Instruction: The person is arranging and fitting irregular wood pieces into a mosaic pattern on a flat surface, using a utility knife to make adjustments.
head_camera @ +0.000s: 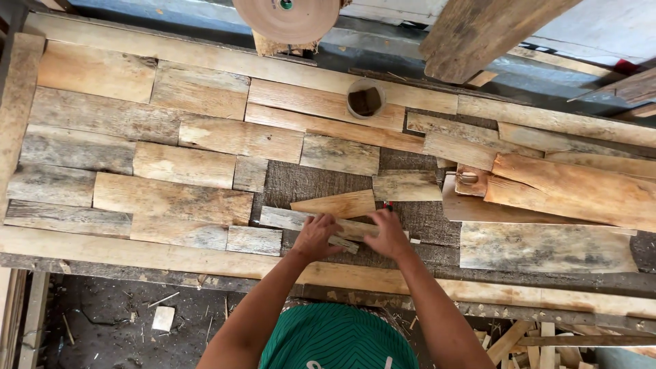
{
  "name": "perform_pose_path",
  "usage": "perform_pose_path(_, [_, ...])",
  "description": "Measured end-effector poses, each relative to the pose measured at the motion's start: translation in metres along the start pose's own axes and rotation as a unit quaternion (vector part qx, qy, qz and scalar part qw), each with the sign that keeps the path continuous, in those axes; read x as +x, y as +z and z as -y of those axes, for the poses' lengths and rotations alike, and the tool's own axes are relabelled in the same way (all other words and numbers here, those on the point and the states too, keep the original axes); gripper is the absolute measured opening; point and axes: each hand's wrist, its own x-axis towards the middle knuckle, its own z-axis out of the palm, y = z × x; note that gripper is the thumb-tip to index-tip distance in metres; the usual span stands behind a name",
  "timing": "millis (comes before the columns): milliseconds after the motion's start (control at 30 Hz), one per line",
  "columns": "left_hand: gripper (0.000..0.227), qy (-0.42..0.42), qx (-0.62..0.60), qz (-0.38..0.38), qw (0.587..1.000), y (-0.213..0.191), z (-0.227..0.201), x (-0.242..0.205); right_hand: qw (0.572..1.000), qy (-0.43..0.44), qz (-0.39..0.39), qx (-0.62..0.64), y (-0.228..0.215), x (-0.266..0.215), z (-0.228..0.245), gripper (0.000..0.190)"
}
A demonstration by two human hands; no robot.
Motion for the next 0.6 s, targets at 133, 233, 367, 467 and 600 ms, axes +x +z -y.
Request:
perform_pose_path(133, [0.059,-0.021,0.038,-0.078,0.996,0.046,0.029,0.035,0.957,0.061,-0.22,0.178,0.031,0.028,-0.078,0.034])
perform_pose_path(233, [0.073,-0.055,0.057,-0.158,0.984,0.051,0.032,0.045,0.82,0.283,-0.33,0.373,0.01,0.04,-0.085,0.036])
perform_pose_path(367, [0.072,-0.087,0.067,-0.119,0.987,0.047,0.023,0.052,0.638,0.379,-0.331,0.583,0.001,0.056,-0.105,0.023])
perform_pose_path(467, [0.067,-0.096,0.07,-0.093,0.989,0.044,0.013,0.054,0.596,0.363,-0.317,0.643,0.019,0.072,-0.14,0.021])
perform_pose_path(600, [0.06,-0.086,0.063,-0.105,0.989,0.055,0.01,0.056,0.56,0.345,-0.33,0.677,0.028,0.07,-0.162,0.018])
